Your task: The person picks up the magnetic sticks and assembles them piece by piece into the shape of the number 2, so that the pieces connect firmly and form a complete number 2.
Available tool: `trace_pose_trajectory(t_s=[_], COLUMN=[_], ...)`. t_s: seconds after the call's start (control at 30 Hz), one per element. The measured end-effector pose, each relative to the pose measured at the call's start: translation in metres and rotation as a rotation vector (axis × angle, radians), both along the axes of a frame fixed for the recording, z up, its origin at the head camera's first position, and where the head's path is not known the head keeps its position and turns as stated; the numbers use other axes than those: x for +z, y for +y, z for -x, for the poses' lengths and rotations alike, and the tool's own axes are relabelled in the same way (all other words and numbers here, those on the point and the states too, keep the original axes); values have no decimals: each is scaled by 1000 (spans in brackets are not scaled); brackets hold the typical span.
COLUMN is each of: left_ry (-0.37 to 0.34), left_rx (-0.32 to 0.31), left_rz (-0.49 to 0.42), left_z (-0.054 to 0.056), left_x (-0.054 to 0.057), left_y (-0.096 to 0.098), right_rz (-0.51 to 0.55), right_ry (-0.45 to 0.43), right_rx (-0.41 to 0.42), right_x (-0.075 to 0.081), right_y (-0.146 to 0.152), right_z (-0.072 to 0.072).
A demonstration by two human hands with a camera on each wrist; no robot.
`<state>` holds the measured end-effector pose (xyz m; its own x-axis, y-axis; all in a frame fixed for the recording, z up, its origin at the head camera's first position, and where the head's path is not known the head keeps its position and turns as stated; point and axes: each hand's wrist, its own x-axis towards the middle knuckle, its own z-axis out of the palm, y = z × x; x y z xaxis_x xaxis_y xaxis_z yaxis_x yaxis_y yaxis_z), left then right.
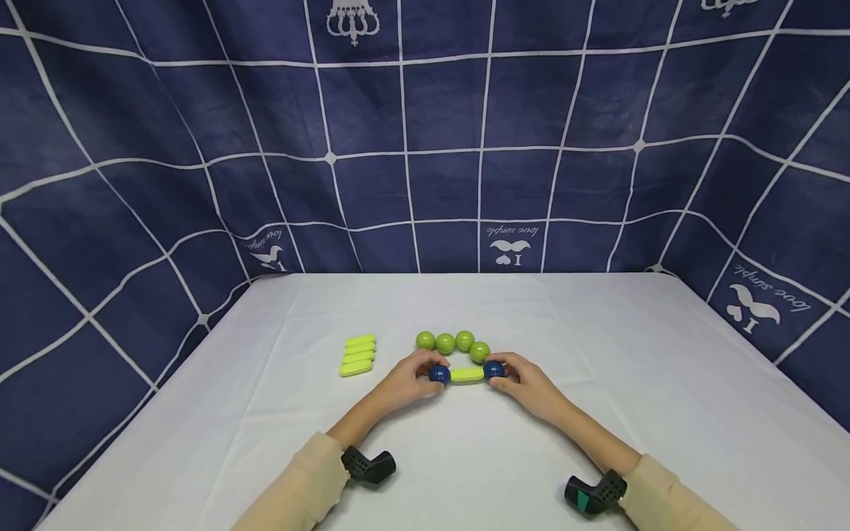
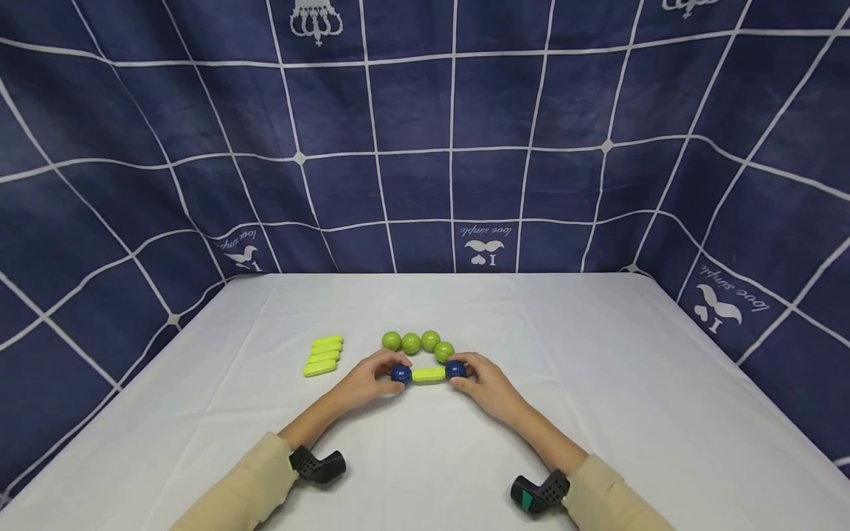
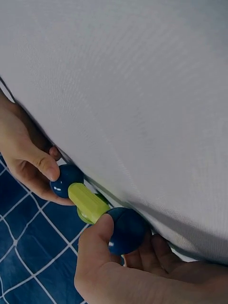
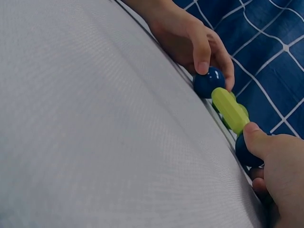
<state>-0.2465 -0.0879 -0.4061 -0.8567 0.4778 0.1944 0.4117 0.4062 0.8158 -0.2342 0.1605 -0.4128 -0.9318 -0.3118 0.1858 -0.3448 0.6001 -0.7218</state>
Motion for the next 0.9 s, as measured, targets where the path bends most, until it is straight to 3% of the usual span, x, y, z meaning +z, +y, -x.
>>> trace_pose_trajectory(t_s=[0.23, 0.37, 0.47, 0.6, 0.67, 0.8, 0.9], left_ry=[31, 72, 162, 321, 350, 246, 137], left_rx=[-45, -25, 76, 299, 421, 593, 625], left_rz=[34, 42, 2, -68, -88, -81, -13], left_z=[1, 4, 10, 25, 32, 40, 44], left_x=[1, 7, 12, 14, 13, 9, 6], left_y=[-3, -9, -20, -48, -64, -87, -93], right_rz=[24, 44, 48, 50, 54, 53, 55], right_ry=[-19, -18, -29, -51, -54, -60, -69], right_rx=[10, 29, 32, 26, 28, 25, 22], right_x=[1, 2, 0, 2, 3, 3, 3], right_y=[1, 2, 2, 1, 1, 1, 1], right_z=[-2, -1, -2, -4, -4, -4, -4])
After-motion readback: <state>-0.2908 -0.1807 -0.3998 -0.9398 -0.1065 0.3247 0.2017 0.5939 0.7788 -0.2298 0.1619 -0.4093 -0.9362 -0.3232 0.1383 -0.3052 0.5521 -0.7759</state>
